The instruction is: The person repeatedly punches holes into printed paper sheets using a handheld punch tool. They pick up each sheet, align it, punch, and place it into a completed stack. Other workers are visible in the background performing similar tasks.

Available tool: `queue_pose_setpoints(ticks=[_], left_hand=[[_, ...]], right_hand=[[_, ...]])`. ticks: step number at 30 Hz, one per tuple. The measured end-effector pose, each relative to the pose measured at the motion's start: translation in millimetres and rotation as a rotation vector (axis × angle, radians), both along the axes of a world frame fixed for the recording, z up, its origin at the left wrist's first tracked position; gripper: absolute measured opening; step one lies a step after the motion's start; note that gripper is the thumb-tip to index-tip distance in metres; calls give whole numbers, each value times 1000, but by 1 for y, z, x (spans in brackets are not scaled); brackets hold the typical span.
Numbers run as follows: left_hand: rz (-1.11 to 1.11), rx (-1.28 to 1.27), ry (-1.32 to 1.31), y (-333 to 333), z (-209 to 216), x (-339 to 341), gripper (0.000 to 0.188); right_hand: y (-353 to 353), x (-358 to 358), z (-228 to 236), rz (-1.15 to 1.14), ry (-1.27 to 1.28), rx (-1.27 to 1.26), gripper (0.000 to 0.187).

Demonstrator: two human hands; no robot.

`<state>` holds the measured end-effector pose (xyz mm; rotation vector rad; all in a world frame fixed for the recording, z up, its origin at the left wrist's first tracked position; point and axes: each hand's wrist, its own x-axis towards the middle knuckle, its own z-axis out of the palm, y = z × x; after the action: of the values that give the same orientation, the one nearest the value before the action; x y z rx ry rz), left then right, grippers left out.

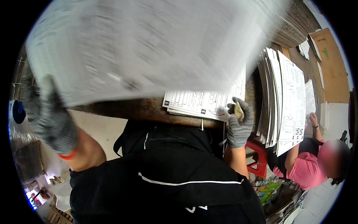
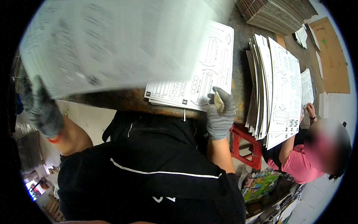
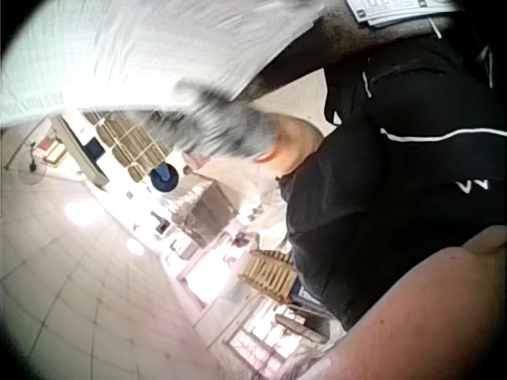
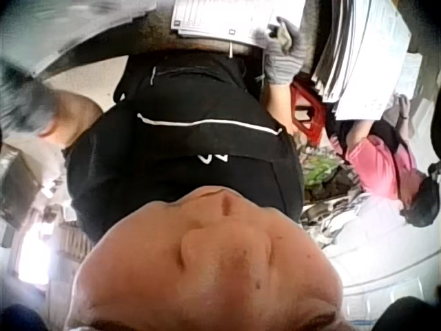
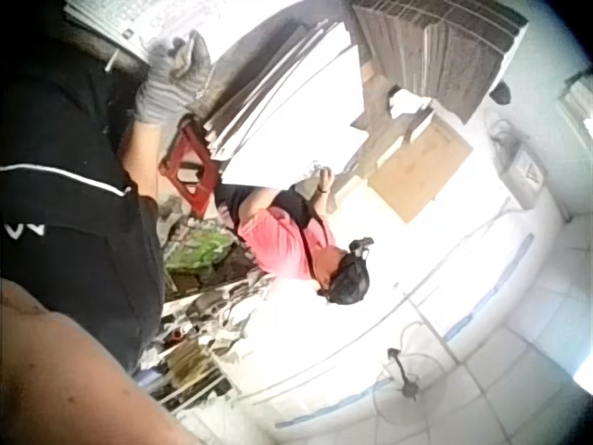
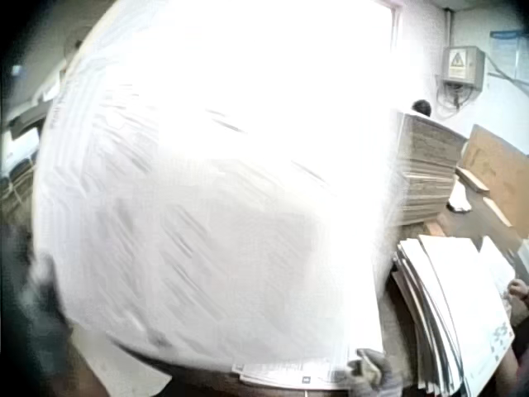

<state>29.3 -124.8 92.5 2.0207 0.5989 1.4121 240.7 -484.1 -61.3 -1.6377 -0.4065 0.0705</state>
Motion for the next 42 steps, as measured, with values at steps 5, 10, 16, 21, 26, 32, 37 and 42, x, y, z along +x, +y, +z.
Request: queue_pose_setpoints(ticks=[5, 10, 16, 21, 26, 32, 37, 42], left_hand=[[218, -230, 423, 102, 19, -45, 42], [-84, 148, 248, 23, -14, -5, 36], [-955, 521, 728, -104, -102, 113, 51], [-700, 393, 1067, -130, -176, 155, 108], [-692, 378, 1091, -134, -188, 156, 116], [-705, 356, 1054, -133, -188, 156, 115], [-715, 322, 1075, -131, -188, 157, 114], [-724, 325, 1071, -133, -189, 160, 115]], right_hand=[[18, -8, -34, 99, 135, 43, 45], [19, -6, -41, 96, 91, -194, 42], [20, 0, -46, 35, 70, -242, 42], [22, 16, -34, -1, 157, -350, 36], [41, 28, -27, 76, 217, -470, 22], [76, 37, -33, 90, -78, -606, 15], [80, 32, -34, 100, -165, -656, 12], [83, 29, -35, 48, -275, -719, 11]])
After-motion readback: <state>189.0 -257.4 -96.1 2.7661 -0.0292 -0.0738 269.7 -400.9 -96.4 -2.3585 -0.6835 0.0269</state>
